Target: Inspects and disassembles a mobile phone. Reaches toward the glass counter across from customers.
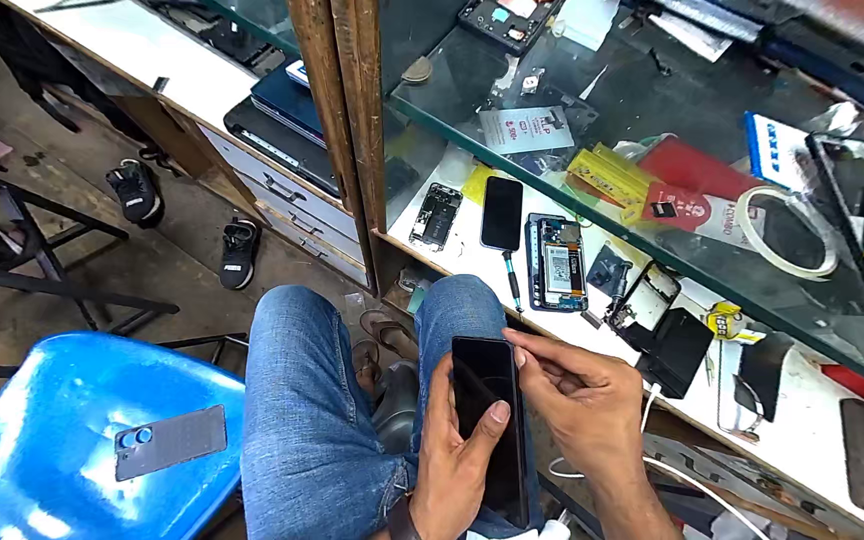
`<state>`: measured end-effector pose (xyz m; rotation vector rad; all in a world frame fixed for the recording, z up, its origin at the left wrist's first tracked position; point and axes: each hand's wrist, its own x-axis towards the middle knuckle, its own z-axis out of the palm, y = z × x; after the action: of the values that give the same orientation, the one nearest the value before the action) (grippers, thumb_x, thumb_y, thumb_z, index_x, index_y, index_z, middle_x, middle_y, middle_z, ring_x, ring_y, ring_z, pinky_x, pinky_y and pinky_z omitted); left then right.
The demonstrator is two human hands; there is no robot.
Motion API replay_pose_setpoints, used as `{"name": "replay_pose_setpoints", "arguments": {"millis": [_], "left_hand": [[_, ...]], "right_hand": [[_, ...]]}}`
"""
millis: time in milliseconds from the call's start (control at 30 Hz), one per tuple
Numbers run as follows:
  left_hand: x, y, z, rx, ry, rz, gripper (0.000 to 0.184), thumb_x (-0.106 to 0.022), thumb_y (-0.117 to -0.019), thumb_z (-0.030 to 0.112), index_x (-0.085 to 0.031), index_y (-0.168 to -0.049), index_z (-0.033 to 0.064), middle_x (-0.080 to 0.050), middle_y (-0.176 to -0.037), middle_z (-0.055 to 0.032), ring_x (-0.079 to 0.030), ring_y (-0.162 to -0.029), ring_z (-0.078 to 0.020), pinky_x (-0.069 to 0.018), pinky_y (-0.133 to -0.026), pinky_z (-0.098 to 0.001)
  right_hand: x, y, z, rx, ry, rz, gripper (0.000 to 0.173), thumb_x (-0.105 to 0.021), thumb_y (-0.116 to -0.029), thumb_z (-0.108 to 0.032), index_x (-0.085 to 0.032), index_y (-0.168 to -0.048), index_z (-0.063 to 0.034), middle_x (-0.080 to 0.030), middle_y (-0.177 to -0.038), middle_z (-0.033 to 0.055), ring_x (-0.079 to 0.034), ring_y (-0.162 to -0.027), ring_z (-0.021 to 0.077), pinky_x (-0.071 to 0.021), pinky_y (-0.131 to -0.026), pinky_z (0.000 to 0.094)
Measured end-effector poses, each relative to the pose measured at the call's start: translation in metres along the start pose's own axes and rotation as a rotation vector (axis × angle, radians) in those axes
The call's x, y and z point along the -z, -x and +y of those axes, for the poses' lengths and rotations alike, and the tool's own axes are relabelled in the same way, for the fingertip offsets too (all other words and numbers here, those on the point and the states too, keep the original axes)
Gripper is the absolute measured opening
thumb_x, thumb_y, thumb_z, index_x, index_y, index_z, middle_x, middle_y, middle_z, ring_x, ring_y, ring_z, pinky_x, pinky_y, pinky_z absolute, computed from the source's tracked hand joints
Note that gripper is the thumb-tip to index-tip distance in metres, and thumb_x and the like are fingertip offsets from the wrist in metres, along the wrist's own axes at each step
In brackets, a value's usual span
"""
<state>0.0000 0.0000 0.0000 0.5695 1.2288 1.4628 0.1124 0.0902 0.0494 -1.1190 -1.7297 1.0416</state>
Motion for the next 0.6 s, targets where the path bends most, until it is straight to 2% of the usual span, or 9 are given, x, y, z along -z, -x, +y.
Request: {"name": "replay_pose_setpoints", "arguments": {"millis": [100, 233, 367, 600], "left_hand": [[0.009, 0.003, -0.002, -0.067, -0.133, -0.068, 0.092, -0.075, -0.0904, 0.042, -0.028, -0.155, -0.0031, -0.049, -0.148, -0.0163, -0.051, -0.136, -0.0191, -0.0451, -0.115, -0.0355], [0.021, 0.007, -0.003, -0.159, -0.349, -0.097, 0.114, -0.082, -0.0741, 0.062, -0.033, -0.153, -0.0032, -0.058, -0.14, -0.0142, -0.058, -0.127, -0.0149, -0.0515, -0.108, -0.0345], [0.033, 0.008, -0.004, -0.227, -0.47, -0.162, 0.111, -0.082, -0.0742, 0.064, -0.036, -0.153, 0.0007, -0.06, -0.139, -0.0121, -0.058, -0.128, -0.0145, -0.052, -0.108, -0.0366], [0.039, 0.009, -0.003, -0.32, -0.564, -0.25, 0.107, -0.08, -0.0763, 0.064, -0.038, -0.152, 0.001, -0.062, -0.137, -0.0126, -0.06, -0.126, -0.0141, -0.053, -0.106, -0.0366]], "right_hand": [[0.005, 0.008, -0.002, -0.035, -0.069, 0.019, 0.023, -0.07, -0.0867, -0.006, -0.081, -0.107, -0.0071, -0.077, -0.083, -0.0001, -0.069, -0.065, 0.004, -0.06, -0.06, 0.0188], [0.011, 0.024, -0.003, -0.077, -0.151, 0.039, 0.018, -0.074, -0.0881, -0.01, -0.082, -0.104, -0.0088, -0.078, -0.086, 0.003, -0.072, -0.069, 0.0088, -0.0633, -0.066, 0.0233], [0.018, 0.038, -0.004, -0.121, -0.183, 0.023, 0.017, -0.074, -0.0879, -0.01, -0.081, -0.103, -0.0091, -0.078, -0.085, 0.0046, -0.073, -0.068, 0.0121, -0.0645, -0.065, 0.0264], [0.032, 0.051, -0.013, -0.208, -0.264, -0.01, 0.015, -0.075, -0.089, -0.007, -0.08, -0.103, -0.0072, -0.078, -0.086, 0.0068, -0.075, -0.07, 0.0146, -0.0662, -0.067, 0.0299]]}}
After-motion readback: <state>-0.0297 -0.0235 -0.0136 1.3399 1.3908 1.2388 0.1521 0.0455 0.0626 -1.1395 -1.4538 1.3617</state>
